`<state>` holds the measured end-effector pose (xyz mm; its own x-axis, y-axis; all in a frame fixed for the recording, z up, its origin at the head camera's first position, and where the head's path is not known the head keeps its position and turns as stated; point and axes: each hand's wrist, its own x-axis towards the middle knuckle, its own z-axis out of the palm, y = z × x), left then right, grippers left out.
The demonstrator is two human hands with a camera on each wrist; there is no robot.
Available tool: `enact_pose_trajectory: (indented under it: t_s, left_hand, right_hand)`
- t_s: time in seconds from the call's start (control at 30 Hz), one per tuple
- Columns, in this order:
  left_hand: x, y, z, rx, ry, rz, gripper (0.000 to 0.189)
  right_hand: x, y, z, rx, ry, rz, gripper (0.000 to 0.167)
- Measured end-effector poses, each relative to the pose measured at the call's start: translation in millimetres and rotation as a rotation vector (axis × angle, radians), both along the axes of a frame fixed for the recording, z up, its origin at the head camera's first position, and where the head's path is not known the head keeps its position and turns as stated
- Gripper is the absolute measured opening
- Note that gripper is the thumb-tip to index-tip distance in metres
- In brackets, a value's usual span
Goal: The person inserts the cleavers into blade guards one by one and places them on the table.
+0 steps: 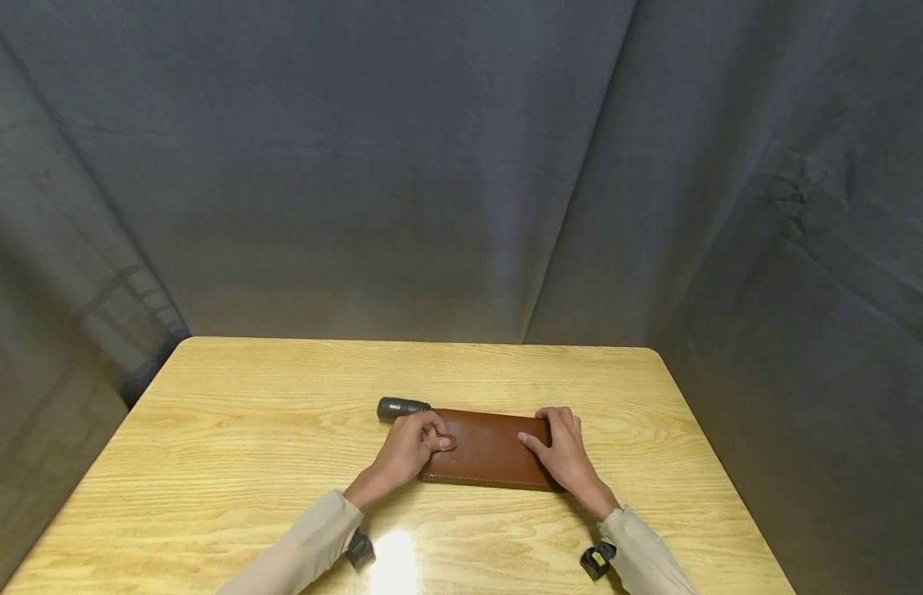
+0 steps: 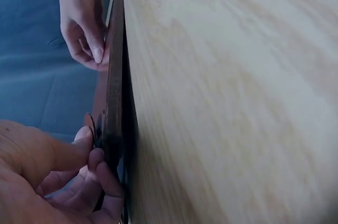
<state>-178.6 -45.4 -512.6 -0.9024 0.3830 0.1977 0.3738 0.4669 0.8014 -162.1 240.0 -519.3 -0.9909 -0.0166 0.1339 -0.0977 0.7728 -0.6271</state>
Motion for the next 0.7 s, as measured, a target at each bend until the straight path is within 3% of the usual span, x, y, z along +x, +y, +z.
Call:
enact_pose_trajectory:
  t_s: [0.23,0.47,0.6,0.7]
  left_hand:
    - [-0.2,-0.7,-0.1,0.007,-0.031,-0.016,0.014]
    - [-2.1,2.0,-2.8,-0.029,-0.012,-0.023,0.021]
    - [-0.6,3.8,-1.4,-0.037,-0.003,-0.026,0.017]
    - [1.4,4.3,-1.9,-0.042,-0.003,0.004,0.013]
  right_hand:
    - [2.1,-1.9,-1.0,-0.013,-0.013,-0.012,0.045]
    - [2.0,-2.3,0.8,-0.016,0.011,-0.013,0.041]
    - [1.3,-4.0,-0.7,-0.021,0.015,-0.009,0.04]
    - [0.5,-6.8,-1.7,-0.024,0.024,-0.007,0.039]
